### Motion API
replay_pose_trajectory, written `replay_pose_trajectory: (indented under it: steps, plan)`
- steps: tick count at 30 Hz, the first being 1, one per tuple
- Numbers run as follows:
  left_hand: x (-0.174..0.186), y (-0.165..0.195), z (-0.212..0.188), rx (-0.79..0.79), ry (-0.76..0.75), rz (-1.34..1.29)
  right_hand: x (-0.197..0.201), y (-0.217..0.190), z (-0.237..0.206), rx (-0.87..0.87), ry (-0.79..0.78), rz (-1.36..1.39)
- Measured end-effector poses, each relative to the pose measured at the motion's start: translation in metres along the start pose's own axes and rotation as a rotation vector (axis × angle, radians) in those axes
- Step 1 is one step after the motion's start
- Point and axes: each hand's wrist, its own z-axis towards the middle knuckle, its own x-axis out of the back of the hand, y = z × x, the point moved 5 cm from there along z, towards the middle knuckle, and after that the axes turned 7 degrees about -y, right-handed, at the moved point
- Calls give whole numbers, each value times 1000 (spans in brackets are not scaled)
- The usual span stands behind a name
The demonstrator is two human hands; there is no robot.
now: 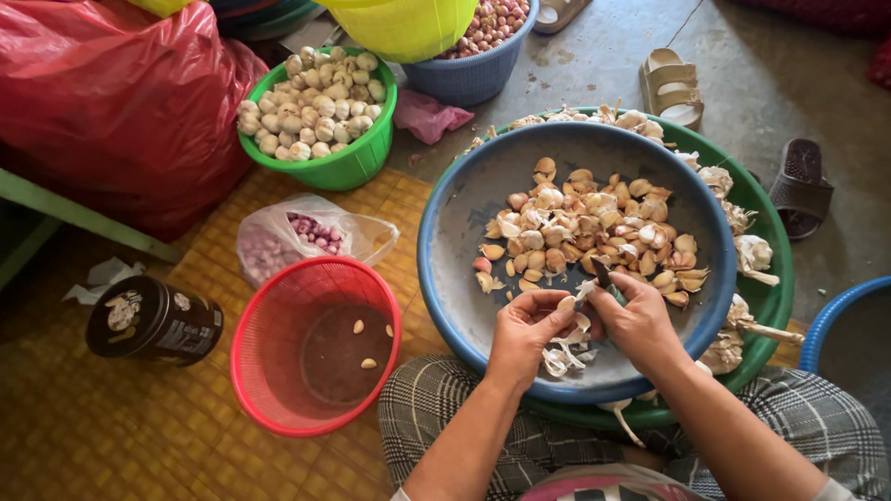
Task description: The person sits on the floor with a large blue bowl of unpeeled garlic bulbs and cloves, breaking apart bulbs and peeling the papery skins off cloves by hand, occasionally using a small knife to help. Peeled cloves are dropped into a red colander beside them and skins are discarded back into the bowl.
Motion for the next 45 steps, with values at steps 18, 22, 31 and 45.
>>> replay_pose_trajectory:
  steps: [18, 22, 31, 45]
  plan:
    - [1, 1, -2, -148, 65, 16, -13, 27, -25, -38, -186, 136]
    - [-1, -2, -3, -176, 57, 89, -11, 30, -25, -14, -171, 151]
    - [-12, 4, -11, -235, 43, 171, -13, 25, -27, 30, -185, 145]
    - [-31, 26, -20, -374, 19, 428, -11, 27, -24, 26, -166, 135]
